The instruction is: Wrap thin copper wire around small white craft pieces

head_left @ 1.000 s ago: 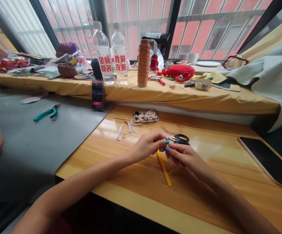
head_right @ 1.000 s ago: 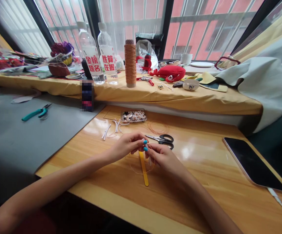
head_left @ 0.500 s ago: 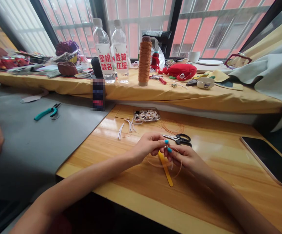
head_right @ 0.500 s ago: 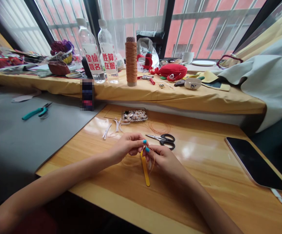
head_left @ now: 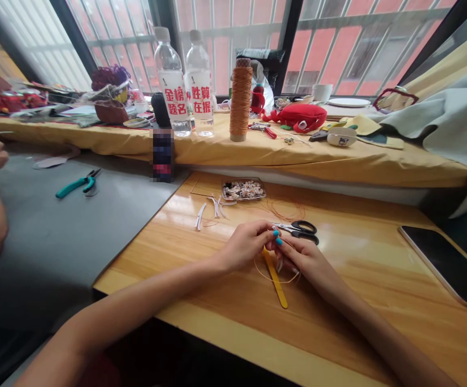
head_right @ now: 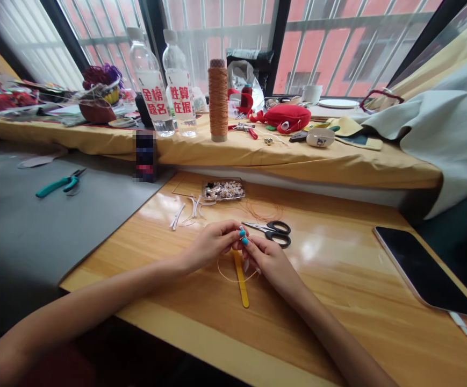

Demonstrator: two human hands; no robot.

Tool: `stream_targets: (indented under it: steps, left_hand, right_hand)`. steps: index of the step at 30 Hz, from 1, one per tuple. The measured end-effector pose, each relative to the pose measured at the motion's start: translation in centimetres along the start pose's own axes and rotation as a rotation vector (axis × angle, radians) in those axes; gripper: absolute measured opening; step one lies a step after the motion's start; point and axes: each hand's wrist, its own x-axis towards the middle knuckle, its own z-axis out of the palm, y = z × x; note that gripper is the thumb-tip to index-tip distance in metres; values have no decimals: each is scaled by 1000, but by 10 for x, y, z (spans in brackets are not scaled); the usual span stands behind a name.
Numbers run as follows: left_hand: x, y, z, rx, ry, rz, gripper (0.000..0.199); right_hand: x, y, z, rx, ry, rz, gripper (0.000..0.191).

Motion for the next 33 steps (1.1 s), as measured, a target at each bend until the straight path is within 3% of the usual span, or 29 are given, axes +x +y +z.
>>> stream_targets:
  steps: [6,19,22,27,30,33]
  left_hand:
    - [-2,-1,2,51,18,41,17]
    - [-5,4,2,128,42,38,17]
    - [-3,2,1,124,-11,22,20]
    - [2,5,-7,154,-265,-76,19]
    - [6,7,-16,302,-310,-44,16]
    - [7,8,-24,605,-283,149,14]
  right_hand:
    - [1,6,0,-50,59,21,41]
    - [0,5,7,43,197,1,30]
    - [-3,6,7,-93,313,-8,30]
    - [-10,-2,3,-444,450,-89,30]
    - [-11,-5,2,-560,386,-153,29]
    - [-9,0,1,-708,262,-225,28]
